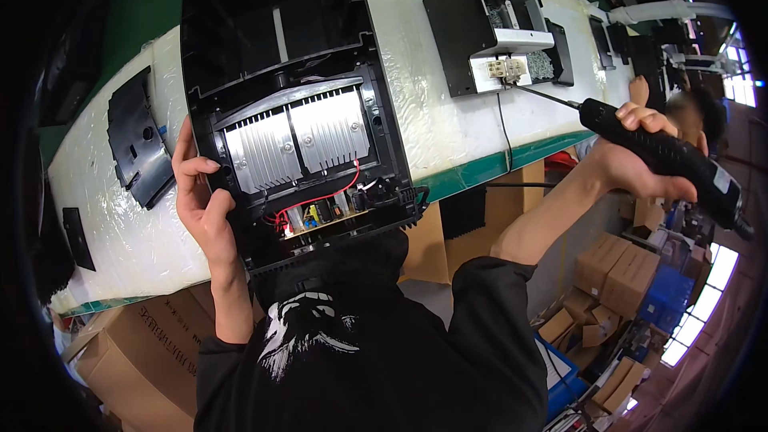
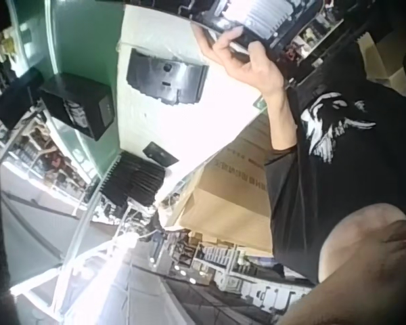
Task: Assembling the housing of an electronic device using an electric screwdriver and organizing plastic covers.
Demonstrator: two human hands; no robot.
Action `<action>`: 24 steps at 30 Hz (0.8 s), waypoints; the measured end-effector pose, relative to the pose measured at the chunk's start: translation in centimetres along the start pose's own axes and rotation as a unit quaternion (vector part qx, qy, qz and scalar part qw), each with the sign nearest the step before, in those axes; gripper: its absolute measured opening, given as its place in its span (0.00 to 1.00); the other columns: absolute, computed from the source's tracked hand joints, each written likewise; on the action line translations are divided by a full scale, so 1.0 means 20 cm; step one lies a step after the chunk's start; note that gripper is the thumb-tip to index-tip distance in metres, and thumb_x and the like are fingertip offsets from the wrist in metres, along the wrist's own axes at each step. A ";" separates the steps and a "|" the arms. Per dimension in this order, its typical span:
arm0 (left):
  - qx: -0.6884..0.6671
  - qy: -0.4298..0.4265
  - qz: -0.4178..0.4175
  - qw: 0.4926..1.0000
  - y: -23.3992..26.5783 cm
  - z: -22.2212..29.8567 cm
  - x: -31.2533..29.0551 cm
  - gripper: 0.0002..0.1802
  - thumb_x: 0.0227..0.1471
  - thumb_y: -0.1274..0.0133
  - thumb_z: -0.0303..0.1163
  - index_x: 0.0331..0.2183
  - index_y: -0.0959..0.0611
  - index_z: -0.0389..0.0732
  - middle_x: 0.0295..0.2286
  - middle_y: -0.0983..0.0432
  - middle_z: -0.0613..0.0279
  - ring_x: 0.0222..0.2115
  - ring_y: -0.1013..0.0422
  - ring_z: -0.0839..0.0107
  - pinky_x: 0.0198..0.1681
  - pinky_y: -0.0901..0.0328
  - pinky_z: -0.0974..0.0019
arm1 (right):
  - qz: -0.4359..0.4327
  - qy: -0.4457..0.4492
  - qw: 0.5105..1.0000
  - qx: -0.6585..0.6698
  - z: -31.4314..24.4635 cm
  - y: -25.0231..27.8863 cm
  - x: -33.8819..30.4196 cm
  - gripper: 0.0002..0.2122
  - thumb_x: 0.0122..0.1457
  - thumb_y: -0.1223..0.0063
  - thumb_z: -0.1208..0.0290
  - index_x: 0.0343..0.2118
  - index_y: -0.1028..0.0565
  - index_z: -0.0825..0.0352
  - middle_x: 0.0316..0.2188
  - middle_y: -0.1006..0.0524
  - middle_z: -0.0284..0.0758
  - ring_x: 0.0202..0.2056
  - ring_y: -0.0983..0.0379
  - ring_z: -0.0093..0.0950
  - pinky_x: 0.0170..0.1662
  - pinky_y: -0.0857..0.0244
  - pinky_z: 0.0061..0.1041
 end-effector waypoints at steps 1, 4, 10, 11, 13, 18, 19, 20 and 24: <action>0.001 0.000 0.000 1.000 0.00 0.00 0.00 0.17 0.27 0.63 0.16 0.26 0.28 0.39 0.53 0.47 0.45 0.57 0.50 0.53 0.59 0.60 0.58 | 0.001 -0.001 1.000 0.001 0.01 0.00 0.02 0.38 0.43 0.76 0.25 0.46 0.38 0.54 0.15 0.32 0.36 0.15 0.38 0.29 0.20 0.43 0.29; 0.003 0.001 -0.003 1.000 0.00 0.00 0.00 0.17 0.27 0.64 0.15 0.26 0.29 0.39 0.53 0.47 0.45 0.57 0.50 0.53 0.58 0.60 0.58 | -0.100 -0.069 0.990 0.077 0.08 -0.05 0.12 0.39 0.43 0.74 0.25 0.45 0.37 0.57 0.15 0.33 0.34 0.15 0.38 0.27 0.22 0.42 0.30; -0.009 -0.005 0.008 1.000 0.01 0.00 0.00 0.17 0.27 0.64 0.15 0.26 0.29 0.39 0.53 0.46 0.45 0.56 0.49 0.53 0.58 0.58 0.58 | -0.132 -0.172 0.976 -0.006 0.32 -0.32 0.32 0.30 0.54 0.70 0.37 0.43 0.37 0.64 0.18 0.34 0.38 0.18 0.39 0.28 0.24 0.42 0.29; -0.019 -0.005 0.009 1.000 0.01 -0.01 0.00 0.17 0.27 0.63 0.15 0.26 0.29 0.39 0.54 0.46 0.45 0.56 0.49 0.53 0.58 0.58 0.58 | -0.135 -0.180 0.974 -0.028 0.36 -0.36 0.35 0.29 0.55 0.69 0.40 0.43 0.37 0.64 0.18 0.34 0.38 0.18 0.39 0.28 0.24 0.43 0.29; -0.027 0.005 0.015 1.000 0.01 0.00 -0.01 0.19 0.28 0.64 0.14 0.28 0.28 0.39 0.54 0.47 0.47 0.57 0.50 0.54 0.58 0.58 0.57 | -0.114 -0.207 0.971 -0.041 0.42 -0.41 0.37 0.23 0.58 0.67 0.47 0.42 0.35 0.65 0.18 0.33 0.37 0.17 0.39 0.28 0.22 0.43 0.26; -0.043 -0.025 0.070 0.996 0.02 0.00 -0.04 0.21 0.28 0.62 0.11 0.29 0.27 0.40 0.54 0.48 0.50 0.57 0.51 0.53 0.58 0.54 0.53 | -0.089 -0.200 0.970 -0.104 0.42 -0.42 0.31 0.23 0.58 0.65 0.47 0.43 0.35 0.64 0.17 0.33 0.36 0.16 0.39 0.27 0.20 0.44 0.24; -0.043 -0.025 0.077 0.996 0.02 0.00 -0.05 0.21 0.28 0.62 0.11 0.29 0.27 0.40 0.54 0.48 0.50 0.57 0.51 0.53 0.58 0.54 0.53 | -0.092 -0.205 0.969 -0.104 0.42 -0.41 0.28 0.23 0.57 0.64 0.46 0.44 0.35 0.62 0.17 0.34 0.35 0.16 0.40 0.26 0.20 0.44 0.24; -0.043 -0.037 0.077 0.995 0.02 0.00 -0.06 0.20 0.28 0.62 0.11 0.29 0.27 0.39 0.54 0.48 0.50 0.57 0.51 0.53 0.58 0.53 0.53 | -0.089 -0.219 0.968 -0.085 0.39 -0.39 0.24 0.23 0.57 0.63 0.46 0.44 0.35 0.62 0.17 0.34 0.35 0.16 0.40 0.26 0.21 0.44 0.23; -0.045 -0.034 0.080 0.995 0.00 0.02 -0.09 0.19 0.28 0.63 0.13 0.29 0.27 0.37 0.55 0.49 0.46 0.58 0.53 0.52 0.59 0.57 0.52 | -0.128 -0.258 0.950 0.119 0.11 -0.30 0.22 0.28 0.50 0.54 0.44 0.43 0.35 0.65 0.21 0.34 0.34 0.23 0.38 0.25 0.23 0.44 0.21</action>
Point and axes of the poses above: each hand's wrist, its own x-axis towards the middle knuckle, its own y-axis out of the back of the hand, z = x × y, the point moved 4 cm from there along x, towards the middle knuckle
